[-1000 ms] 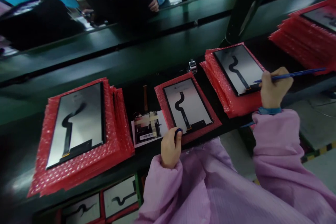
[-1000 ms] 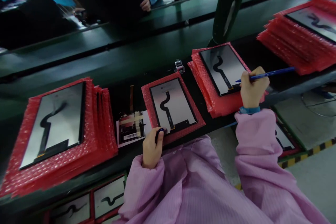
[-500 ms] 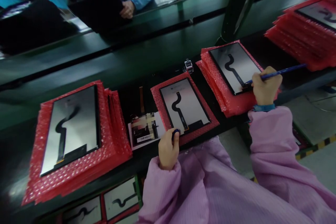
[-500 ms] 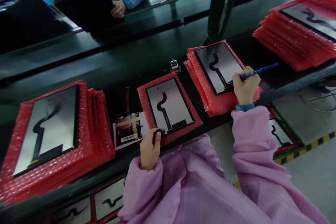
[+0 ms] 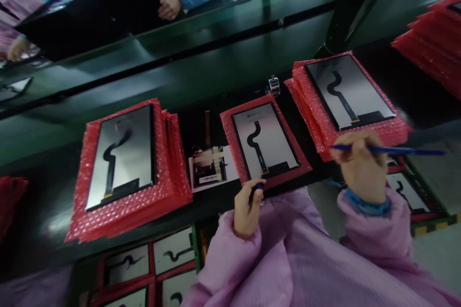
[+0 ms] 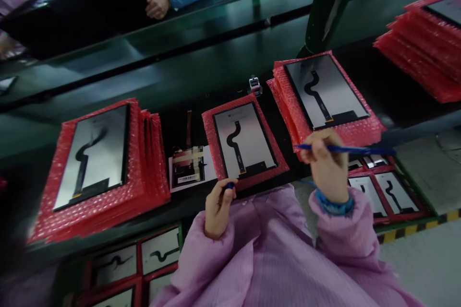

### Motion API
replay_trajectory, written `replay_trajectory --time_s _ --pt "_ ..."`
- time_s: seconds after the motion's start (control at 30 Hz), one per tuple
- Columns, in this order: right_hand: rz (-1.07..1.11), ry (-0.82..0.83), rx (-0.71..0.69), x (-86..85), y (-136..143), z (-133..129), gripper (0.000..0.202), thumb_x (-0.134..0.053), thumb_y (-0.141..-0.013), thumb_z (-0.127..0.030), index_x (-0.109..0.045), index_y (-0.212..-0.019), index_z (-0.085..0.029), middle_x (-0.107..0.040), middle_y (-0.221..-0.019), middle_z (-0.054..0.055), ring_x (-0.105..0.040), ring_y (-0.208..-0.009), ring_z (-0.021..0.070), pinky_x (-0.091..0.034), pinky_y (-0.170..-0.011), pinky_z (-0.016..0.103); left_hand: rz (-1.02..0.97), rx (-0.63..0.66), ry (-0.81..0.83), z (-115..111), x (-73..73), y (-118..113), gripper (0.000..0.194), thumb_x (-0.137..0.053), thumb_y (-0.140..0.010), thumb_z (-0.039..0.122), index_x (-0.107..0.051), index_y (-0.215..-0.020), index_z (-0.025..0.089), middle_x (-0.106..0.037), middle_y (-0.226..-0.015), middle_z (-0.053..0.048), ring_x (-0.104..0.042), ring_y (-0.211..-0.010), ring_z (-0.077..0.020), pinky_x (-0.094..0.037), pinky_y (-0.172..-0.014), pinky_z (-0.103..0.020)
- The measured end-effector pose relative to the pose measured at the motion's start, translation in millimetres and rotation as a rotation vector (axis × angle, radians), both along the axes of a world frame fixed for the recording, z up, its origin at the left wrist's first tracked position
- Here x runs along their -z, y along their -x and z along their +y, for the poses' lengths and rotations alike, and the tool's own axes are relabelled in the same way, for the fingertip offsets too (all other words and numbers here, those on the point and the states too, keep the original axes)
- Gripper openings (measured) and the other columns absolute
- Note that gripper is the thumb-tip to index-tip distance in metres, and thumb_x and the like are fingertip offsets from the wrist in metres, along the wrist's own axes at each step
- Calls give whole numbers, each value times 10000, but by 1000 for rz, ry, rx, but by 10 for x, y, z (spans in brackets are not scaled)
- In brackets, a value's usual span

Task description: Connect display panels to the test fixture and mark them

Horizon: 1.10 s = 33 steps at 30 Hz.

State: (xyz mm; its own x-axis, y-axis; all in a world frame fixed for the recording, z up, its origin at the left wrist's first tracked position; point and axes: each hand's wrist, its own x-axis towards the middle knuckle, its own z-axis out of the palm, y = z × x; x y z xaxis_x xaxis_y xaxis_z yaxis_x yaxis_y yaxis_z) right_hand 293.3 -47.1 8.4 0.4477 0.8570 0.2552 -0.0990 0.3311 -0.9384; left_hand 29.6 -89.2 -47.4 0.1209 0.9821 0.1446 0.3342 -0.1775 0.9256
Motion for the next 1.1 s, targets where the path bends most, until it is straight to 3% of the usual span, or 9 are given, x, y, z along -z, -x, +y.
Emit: replay_trajectory --time_s 0.07,0.17,0.37,0.53,0.7,0.83,0.93,1.0,1.1 --pt "145 125 -291 23 329 -138 338 -635 -902 -493 -602 -757 -189 -568 -689 -12 -515 -508 90 -372 -445 237 -109 73 97 -30 -47 -79 418 -465 -1027 518 -691 -1039 167 -636 -707 -8 -573 -598 -116 -458 -578 -215" --pt "261 306 -475 119 664 -234 331 -594 -939 -453 -547 -737 -195 -523 -622 -31 -457 -469 80 -307 -420 211 -192 157 177 -30 -66 -136 495 -435 -1014 595 -661 -968 157 -577 -665 5 -521 -581 -113 -426 -576 -222" --pt "116 410 -529 194 862 -244 366 -548 -984 -452 -472 -724 -205 -487 -598 -46 -406 -478 74 -282 -442 219 -196 233 225 -27 -49 -87 562 -371 -1007 655 -627 -952 158 -553 -688 4 -485 -600 -118 -397 -595 -238" --pt "-162 341 -589 159 979 -244 366 -493 -1006 -413 -462 -706 -205 -425 -653 -34 -403 -570 96 -348 -529 246 -133 287 198 -14 -112 -104 630 -317 -995 700 -634 -964 156 -632 -762 -41 -575 -676 -158 -447 -650 -268" --pt "-334 207 -553 207 1106 -351 284 -346 -1053 -364 -592 -1064 -224 -579 -979 45 -554 -867 163 -481 -781 310 -190 297 167 -46 -226 -126 588 -312 -1015 650 -658 -1037 175 -682 -874 -81 -634 -761 -191 -503 -703 -300" --pt "-372 154 -673 179 1140 -411 325 -319 -1054 -330 -591 -1203 -232 -615 -1087 76 -588 -967 186 -503 -867 343 -190 332 210 -98 -286 -90 629 -274 -1008 675 -653 -938 178 -598 -738 -38 -541 -630 -158 -458 -599 -284" --pt "-393 134 -735 117 1151 -373 317 -319 -1053 -311 -597 -1186 -238 -638 -1083 70 -607 -995 182 -503 -889 338 -168 329 195 -104 -307 -78 644 -241 -1015 667 -620 -850 173 -534 -682 -17 -472 -576 -131 -412 -544 -269" --pt "-404 123 -734 78 1138 -311 295 -352 -1045 -313 -629 -1108 -232 -642 -1064 67 -611 -1010 183 -499 -905 336 -129 282 117 -83 -308 -88 619 -238 -1032 627 -623 -875 168 -561 -708 -28 -512 -609 -140 -447 -574 -270" --pt "-342 176 -546 61 1021 -166 332 -399 -1026 -357 -610 -817 -208 -603 -832 36 -592 -791 157 -495 -729 290 80 69 -122 -20 -255 -107 568 -313 -1016 621 -640 -1055 158 -663 -930 -104 -637 -877 -216 -550 -793 -343"
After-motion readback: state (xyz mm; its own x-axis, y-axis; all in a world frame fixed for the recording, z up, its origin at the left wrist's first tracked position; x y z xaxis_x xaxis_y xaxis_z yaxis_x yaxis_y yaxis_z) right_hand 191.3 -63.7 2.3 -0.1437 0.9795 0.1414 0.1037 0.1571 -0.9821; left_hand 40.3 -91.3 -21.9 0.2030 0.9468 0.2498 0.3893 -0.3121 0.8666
